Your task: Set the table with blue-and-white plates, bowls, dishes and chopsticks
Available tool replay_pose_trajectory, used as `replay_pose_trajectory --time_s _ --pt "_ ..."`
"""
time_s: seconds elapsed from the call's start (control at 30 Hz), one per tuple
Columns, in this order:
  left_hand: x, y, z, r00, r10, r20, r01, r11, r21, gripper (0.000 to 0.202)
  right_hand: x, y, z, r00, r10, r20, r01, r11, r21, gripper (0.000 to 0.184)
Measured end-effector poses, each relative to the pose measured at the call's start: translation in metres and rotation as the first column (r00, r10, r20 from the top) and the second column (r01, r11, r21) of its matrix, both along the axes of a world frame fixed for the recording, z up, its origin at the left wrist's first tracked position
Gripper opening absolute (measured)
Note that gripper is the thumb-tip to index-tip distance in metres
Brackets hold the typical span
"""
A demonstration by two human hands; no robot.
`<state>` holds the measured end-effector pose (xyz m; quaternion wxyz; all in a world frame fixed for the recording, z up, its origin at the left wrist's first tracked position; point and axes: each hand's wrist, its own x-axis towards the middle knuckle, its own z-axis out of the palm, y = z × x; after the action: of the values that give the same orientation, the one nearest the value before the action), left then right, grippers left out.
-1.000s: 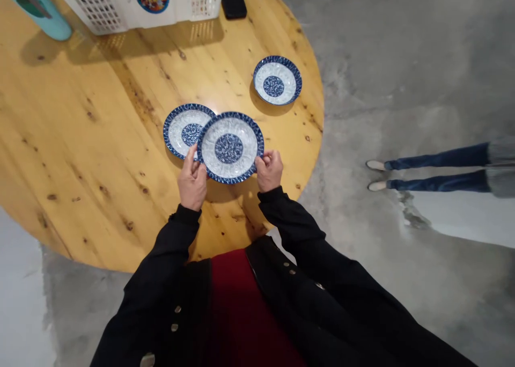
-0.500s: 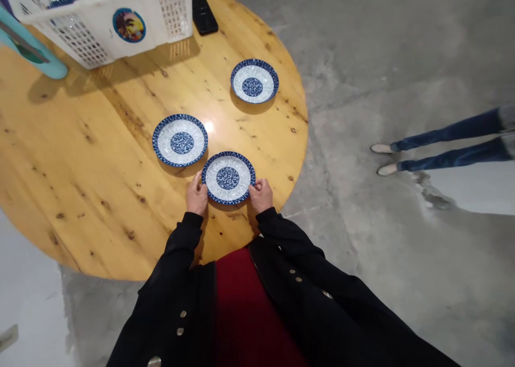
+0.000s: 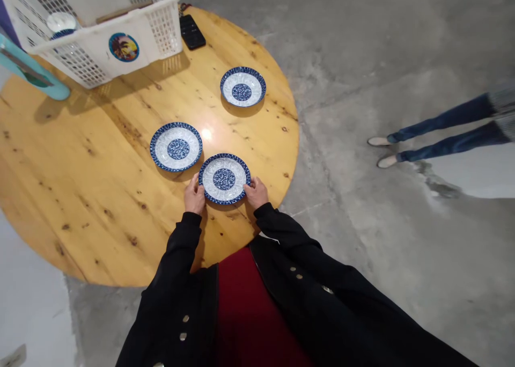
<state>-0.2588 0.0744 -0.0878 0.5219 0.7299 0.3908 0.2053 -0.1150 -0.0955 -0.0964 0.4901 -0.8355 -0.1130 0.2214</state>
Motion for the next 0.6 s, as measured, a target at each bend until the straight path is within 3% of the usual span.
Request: replay_pose_trajectory --time_s 0.33,0.5,0.6 --pt "0.005 0.004 0.001 0.999 0.029 -0.021 -0.031 0.995 -0.092 0.054 0.002 0.002 0.001 0.997 0.003 0.071 0.004 0.996 -0.092 0.015" --pt "0.010 0.008 -0.005 1.000 0.012 0.019 -0.010 0.998 -0.061 0.050 0.001 0.000 -0.003 0.999 -0.013 0.035 0.014 1.000 -0.018 0.017" --pt "0.010 0.011 -0.011 1.000 0.005 0.023 -0.003 0.998 -0.058 0.050 0.009 -0.011 -0.007 0.990 -0.020 -0.141 0.042 0.987 0.154 0.026"
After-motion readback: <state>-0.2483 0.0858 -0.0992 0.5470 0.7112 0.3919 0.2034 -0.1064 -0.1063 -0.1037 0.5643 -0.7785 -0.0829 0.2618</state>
